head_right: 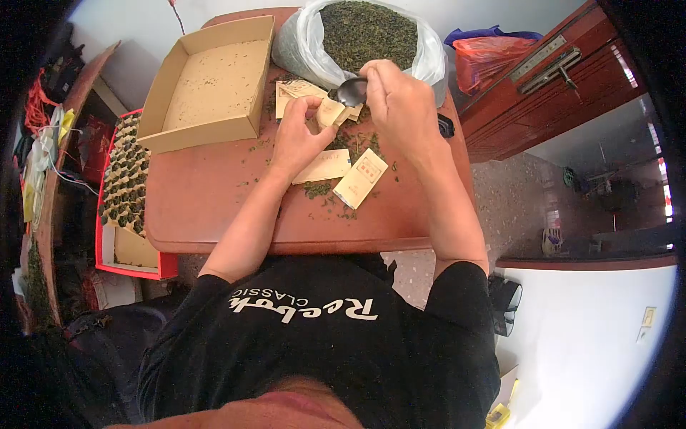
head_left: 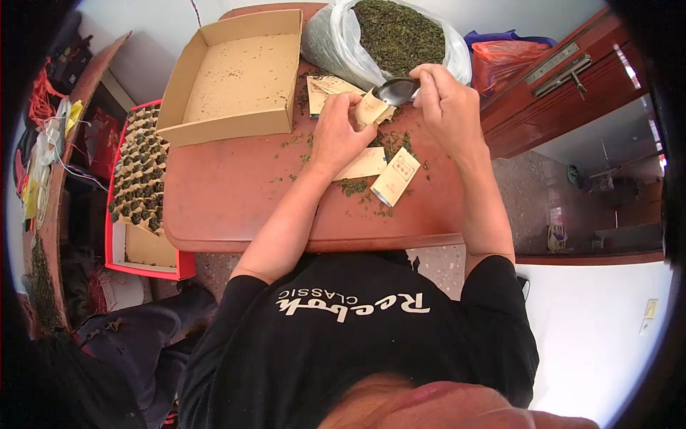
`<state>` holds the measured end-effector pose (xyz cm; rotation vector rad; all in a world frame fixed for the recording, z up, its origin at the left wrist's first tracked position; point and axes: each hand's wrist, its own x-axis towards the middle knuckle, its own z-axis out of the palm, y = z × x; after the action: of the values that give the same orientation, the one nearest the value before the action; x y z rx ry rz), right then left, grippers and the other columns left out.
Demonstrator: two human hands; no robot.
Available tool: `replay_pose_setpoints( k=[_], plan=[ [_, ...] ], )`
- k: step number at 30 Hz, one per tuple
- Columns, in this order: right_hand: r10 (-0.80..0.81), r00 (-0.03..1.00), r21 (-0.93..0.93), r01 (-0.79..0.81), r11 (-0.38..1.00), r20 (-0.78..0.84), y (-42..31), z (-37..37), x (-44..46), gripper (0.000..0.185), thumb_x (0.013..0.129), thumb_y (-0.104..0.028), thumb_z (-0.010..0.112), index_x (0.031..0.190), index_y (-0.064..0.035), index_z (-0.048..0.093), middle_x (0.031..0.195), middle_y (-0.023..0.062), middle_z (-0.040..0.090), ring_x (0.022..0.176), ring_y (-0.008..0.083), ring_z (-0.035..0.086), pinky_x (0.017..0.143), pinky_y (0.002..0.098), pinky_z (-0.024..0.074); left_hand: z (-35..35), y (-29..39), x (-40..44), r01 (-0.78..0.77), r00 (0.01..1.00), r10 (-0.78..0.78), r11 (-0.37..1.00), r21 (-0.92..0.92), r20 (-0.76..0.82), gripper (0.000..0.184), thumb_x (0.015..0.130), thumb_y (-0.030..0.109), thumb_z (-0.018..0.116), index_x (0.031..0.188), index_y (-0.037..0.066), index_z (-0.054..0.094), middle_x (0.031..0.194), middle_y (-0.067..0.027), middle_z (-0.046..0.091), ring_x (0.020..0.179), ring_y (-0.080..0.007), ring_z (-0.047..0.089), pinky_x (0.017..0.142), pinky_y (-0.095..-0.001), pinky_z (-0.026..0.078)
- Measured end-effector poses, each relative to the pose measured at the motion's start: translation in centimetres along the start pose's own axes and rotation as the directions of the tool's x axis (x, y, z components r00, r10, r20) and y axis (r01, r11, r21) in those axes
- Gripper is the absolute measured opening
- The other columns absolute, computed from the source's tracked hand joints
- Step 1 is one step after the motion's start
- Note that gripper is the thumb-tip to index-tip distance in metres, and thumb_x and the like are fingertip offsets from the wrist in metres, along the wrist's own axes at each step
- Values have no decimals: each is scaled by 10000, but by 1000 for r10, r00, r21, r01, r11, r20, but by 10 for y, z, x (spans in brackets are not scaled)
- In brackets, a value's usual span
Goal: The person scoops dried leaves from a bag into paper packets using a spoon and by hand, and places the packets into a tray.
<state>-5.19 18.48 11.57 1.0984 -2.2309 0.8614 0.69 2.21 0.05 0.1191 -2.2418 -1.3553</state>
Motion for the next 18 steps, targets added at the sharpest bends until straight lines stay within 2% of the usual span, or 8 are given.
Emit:
replay_pose_setpoints(
  k=[2, 5, 8, 11, 12, 15, 18],
  plan=[
    [44, 996, 86, -50, 995, 77, -5, 3, -3, 156, 968, -142, 540, 981, -31, 650, 707, 150, 667, 639, 288, 680, 603, 375, 527, 3, -4, -1, -48, 998, 48, 999, -6, -31, 457, 723, 155, 763, 1113, 45, 552, 1042, -121, 539, 974, -271, 588, 856, -382, 483],
    [128, 987, 210, -147, 967, 102, -7, 2, -2, 183, 975, -143, 527, 997, -23, 663, 672, 118, 669, 596, 211, 670, 585, 327, 518, 4, -6, 0, -68, 996, 68, 998, -6, -54, 444, 717, 151, 757, 1098, 51, 551, 1010, -120, 533, 938, -273, 584, 832, -382, 484],
    [270, 961, 312, -276, 909, 63, 5, -2, 6, 229, 1006, -158, 502, 1042, -37, 693, 649, 27, 660, 584, 68, 600, 570, 229, 481, 4, -6, 0, -64, 996, 64, 998, -6, -55, 441, 716, 152, 756, 1094, 49, 553, 1006, -120, 536, 933, -272, 580, 834, -384, 482],
    [280, 958, 267, -254, 930, -63, 30, -2, 18, 247, 986, -183, 496, 1010, -32, 690, 635, 57, 672, 586, 96, 619, 569, 254, 485, 5, -8, 1, -90, 994, 90, 996, 0, -65, 438, 717, 151, 756, 1092, 48, 554, 1007, -120, 540, 925, -271, 577, 837, -385, 480],
    [295, 953, 205, -275, 939, -72, 45, 0, 22, 272, 988, -209, 485, 1018, -32, 688, 636, 81, 675, 608, 155, 660, 610, 296, 514, 6, -9, 1, -103, 992, 103, 995, 3, -69, 437, 717, 150, 755, 1091, 48, 554, 1008, -120, 541, 922, -271, 576, 838, -385, 479],
    [278, 957, -34, -282, 959, -81, 73, 11, 33, 280, 986, -208, 471, 1015, -31, 685, 658, 116, 684, 661, 251, 694, 673, 364, 535, 6, -8, 1, -80, 996, 80, 997, -5, -47, 442, 717, 151, 757, 1095, 47, 552, 1018, -122, 545, 931, -272, 578, 844, -384, 479],
    [281, 959, -147, -283, 948, -31, 101, 32, 34, 285, 973, -211, 468, 985, -14, 674, 674, 151, 684, 715, 322, 699, 726, 414, 536, 5, -9, 1, -96, 994, 96, 995, 3, -58, 451, 716, 154, 763, 1099, 45, 551, 1023, -124, 547, 943, -274, 581, 850, -383, 481]
  ],
)
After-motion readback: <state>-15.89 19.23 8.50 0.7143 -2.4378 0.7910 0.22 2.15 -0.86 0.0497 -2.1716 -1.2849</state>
